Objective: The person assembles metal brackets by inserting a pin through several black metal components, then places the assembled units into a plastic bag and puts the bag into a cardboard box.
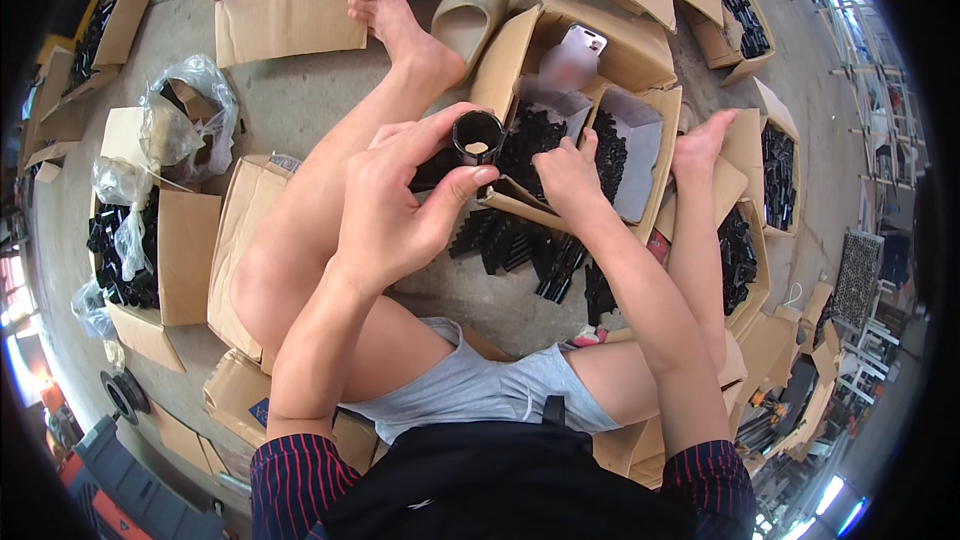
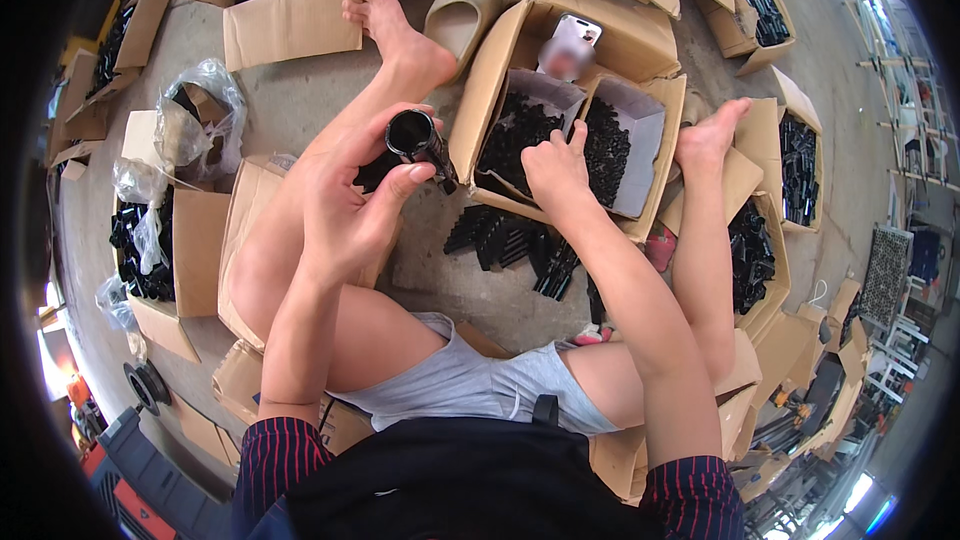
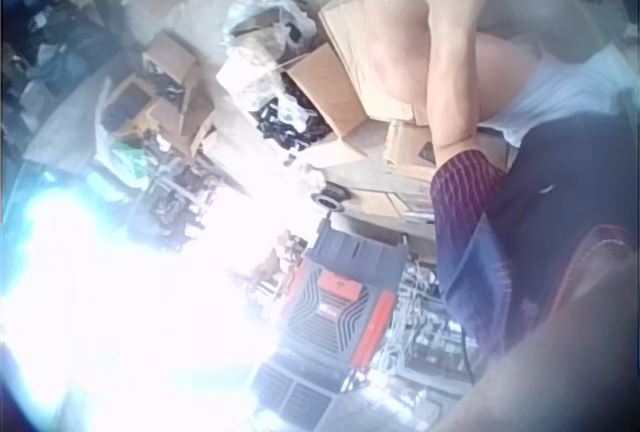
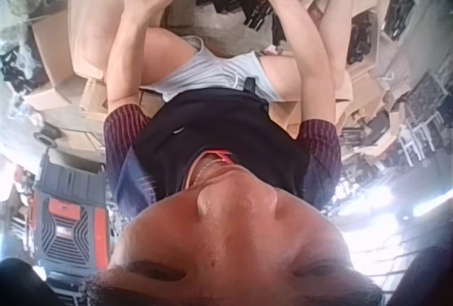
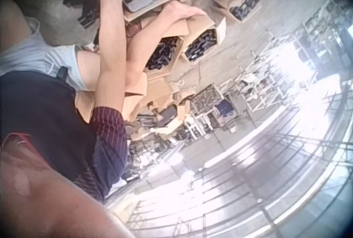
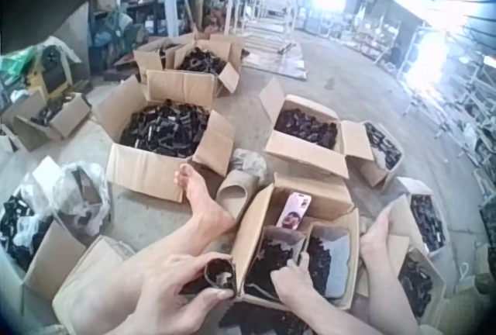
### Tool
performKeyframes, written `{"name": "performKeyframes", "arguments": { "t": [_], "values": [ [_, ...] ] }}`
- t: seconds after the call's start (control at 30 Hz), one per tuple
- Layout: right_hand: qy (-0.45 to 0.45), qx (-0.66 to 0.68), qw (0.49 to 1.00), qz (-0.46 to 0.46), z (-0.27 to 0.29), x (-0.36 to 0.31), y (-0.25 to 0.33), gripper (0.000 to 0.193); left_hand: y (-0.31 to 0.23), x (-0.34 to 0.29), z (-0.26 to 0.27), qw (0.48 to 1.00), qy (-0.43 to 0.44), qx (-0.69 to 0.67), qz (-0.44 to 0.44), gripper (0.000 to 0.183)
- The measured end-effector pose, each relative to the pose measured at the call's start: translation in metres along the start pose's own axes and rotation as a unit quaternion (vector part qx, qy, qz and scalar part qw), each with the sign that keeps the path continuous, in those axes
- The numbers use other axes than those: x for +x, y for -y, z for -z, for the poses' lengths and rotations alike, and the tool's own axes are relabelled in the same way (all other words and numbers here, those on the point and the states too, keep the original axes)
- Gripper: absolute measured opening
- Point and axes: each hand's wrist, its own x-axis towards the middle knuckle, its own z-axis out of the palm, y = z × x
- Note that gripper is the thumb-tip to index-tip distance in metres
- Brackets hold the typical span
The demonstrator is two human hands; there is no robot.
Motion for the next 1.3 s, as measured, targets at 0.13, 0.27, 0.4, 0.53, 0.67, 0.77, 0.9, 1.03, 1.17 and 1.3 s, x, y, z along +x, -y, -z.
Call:
{"name": "performKeyframes", "arguments": {
  "t": [0.13, 0.27, 0.4, 0.53, 0.67, 0.77, 0.9, 1.03, 1.17, 1.3],
  "values": [
    [-0.266, 0.238, 0.934, -0.005, 0.025, -0.025, -0.001, 0.013, -0.007, 0.003, -0.002, 0.969, 0.021, -0.214, 0.123, 0.042],
    [-0.356, 0.618, 0.7, -0.04, 0.091, -0.076, 0.03, 0.016, -0.002, 0.006, -0.003, 0.931, 0.066, -0.32, 0.162, 0.049],
    [-0.364, 0.698, 0.617, -0.002, 0.106, -0.107, 0.05, 0.014, -0.005, 0.004, -0.007, 0.9, 0.114, -0.377, 0.186, 0.052],
    [-0.391, 0.686, 0.613, -0.024, 0.102, -0.113, 0.059, 0.013, -0.002, 0.0, -0.014, 0.88, 0.146, -0.405, 0.199, 0.043],
    [-0.395, 0.675, 0.623, -0.011, 0.094, -0.114, 0.062, 0.015, -0.004, -0.003, -0.022, 0.892, 0.149, -0.384, 0.188, 0.05],
    [-0.401, 0.687, 0.605, -0.042, 0.097, -0.115, 0.071, 0.016, -0.006, -0.005, -0.027, 0.891, 0.154, -0.383, 0.191, 0.049],
    [-0.428, 0.674, 0.599, -0.063, 0.082, -0.112, 0.081, 0.018, -0.001, -0.01, -0.031, 0.891, 0.159, -0.381, 0.189, 0.046],
    [-0.43, 0.736, 0.517, -0.078, 0.078, -0.111, 0.091, 0.016, -0.004, -0.009, -0.031, 0.888, 0.149, -0.387, 0.198, 0.046],
    [-0.431, 0.776, 0.453, -0.086, 0.08, -0.111, 0.096, 0.011, -0.005, -0.009, -0.028, 0.886, 0.155, -0.391, 0.194, 0.045],
    [-0.496, 0.69, 0.522, -0.071, 0.065, -0.107, 0.092, 0.012, -0.006, -0.008, -0.035, 0.886, 0.162, -0.386, 0.198, 0.042]
  ]
}}
